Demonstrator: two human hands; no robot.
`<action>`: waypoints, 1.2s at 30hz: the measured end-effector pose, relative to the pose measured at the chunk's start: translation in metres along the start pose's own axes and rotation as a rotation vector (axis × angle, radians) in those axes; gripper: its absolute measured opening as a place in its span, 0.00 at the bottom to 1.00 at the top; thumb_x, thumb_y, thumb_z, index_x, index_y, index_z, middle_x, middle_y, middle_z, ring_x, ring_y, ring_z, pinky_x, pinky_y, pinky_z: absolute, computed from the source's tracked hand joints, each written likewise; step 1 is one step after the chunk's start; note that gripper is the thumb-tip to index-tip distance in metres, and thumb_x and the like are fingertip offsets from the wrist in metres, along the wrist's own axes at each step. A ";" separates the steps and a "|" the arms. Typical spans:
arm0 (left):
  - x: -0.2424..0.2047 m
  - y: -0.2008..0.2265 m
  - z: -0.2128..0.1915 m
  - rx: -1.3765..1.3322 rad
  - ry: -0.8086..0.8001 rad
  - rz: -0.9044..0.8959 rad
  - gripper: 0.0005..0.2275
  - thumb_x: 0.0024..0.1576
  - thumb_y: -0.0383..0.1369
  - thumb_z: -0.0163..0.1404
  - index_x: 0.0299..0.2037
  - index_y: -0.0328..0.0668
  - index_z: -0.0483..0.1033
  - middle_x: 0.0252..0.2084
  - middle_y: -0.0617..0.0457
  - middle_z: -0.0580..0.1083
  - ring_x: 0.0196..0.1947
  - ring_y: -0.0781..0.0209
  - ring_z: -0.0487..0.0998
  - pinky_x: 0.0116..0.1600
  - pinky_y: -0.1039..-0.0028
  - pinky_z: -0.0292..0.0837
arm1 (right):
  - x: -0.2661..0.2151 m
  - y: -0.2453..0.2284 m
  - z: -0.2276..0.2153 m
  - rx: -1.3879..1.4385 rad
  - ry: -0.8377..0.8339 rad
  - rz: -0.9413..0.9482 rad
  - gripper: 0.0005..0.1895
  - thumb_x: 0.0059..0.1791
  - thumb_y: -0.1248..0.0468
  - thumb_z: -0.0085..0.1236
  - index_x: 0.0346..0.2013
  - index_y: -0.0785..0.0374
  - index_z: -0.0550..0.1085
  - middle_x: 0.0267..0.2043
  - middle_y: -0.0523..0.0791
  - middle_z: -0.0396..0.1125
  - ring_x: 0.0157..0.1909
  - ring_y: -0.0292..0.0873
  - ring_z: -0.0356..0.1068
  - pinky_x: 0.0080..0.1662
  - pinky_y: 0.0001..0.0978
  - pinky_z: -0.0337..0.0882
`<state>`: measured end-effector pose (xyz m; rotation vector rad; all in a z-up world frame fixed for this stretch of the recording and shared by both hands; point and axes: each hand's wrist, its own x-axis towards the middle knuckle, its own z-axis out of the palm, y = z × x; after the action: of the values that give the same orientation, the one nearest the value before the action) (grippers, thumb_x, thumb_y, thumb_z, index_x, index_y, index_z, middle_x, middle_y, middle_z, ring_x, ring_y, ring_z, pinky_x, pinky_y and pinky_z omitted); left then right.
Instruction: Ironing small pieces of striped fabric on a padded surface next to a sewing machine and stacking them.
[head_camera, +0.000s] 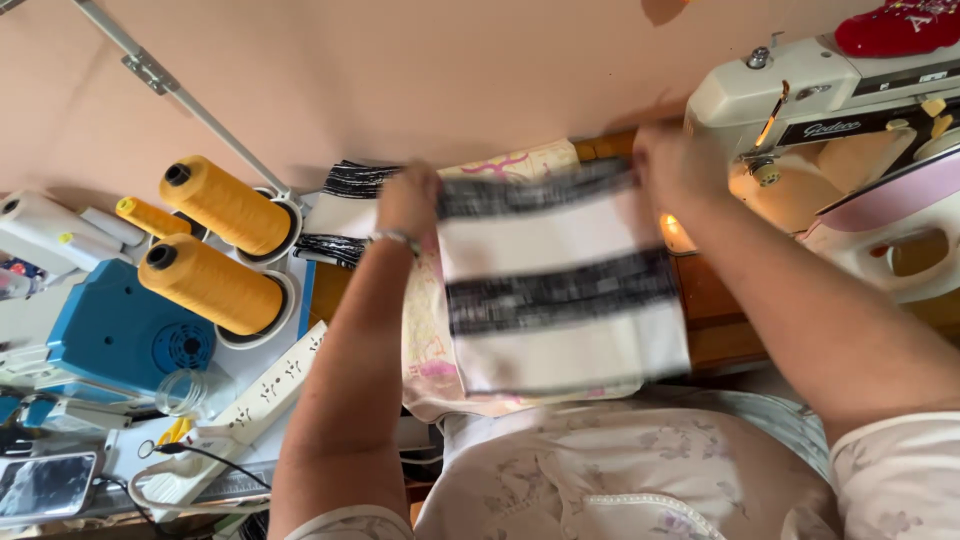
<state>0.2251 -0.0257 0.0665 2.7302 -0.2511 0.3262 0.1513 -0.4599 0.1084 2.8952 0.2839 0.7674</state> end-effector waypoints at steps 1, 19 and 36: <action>-0.001 0.014 -0.029 0.001 -0.001 -0.002 0.09 0.60 0.39 0.45 0.41 0.53 0.79 0.35 0.40 0.79 0.42 0.36 0.82 0.44 0.50 0.78 | 0.012 0.005 -0.015 0.002 -0.001 -0.002 0.01 0.48 0.55 0.59 0.34 0.42 0.77 0.26 0.34 0.72 0.35 0.40 0.79 0.36 0.32 0.76; -0.303 0.082 -0.128 -0.272 0.307 0.441 0.03 0.61 0.22 0.47 0.38 0.37 0.74 0.35 0.51 0.78 0.35 0.52 0.78 0.44 0.63 0.70 | -0.196 -0.004 -0.098 0.902 0.156 -0.309 0.09 0.43 0.69 0.69 0.37 0.57 0.81 0.38 0.44 0.77 0.42 0.41 0.77 0.50 0.28 0.81; -0.162 0.027 -0.029 -0.306 0.129 0.262 0.08 0.57 0.29 0.57 0.46 0.44 0.81 0.44 0.52 0.82 0.40 0.56 0.81 0.48 0.68 0.75 | -0.139 -0.018 -0.013 0.888 -0.340 0.438 0.09 0.53 0.59 0.60 0.47 0.53 0.80 0.45 0.38 0.75 0.48 0.38 0.70 0.50 0.30 0.64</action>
<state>0.0587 -0.0182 0.0604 2.3658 -0.5756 0.4897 0.0239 -0.4713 0.0506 3.9328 -0.0954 0.1653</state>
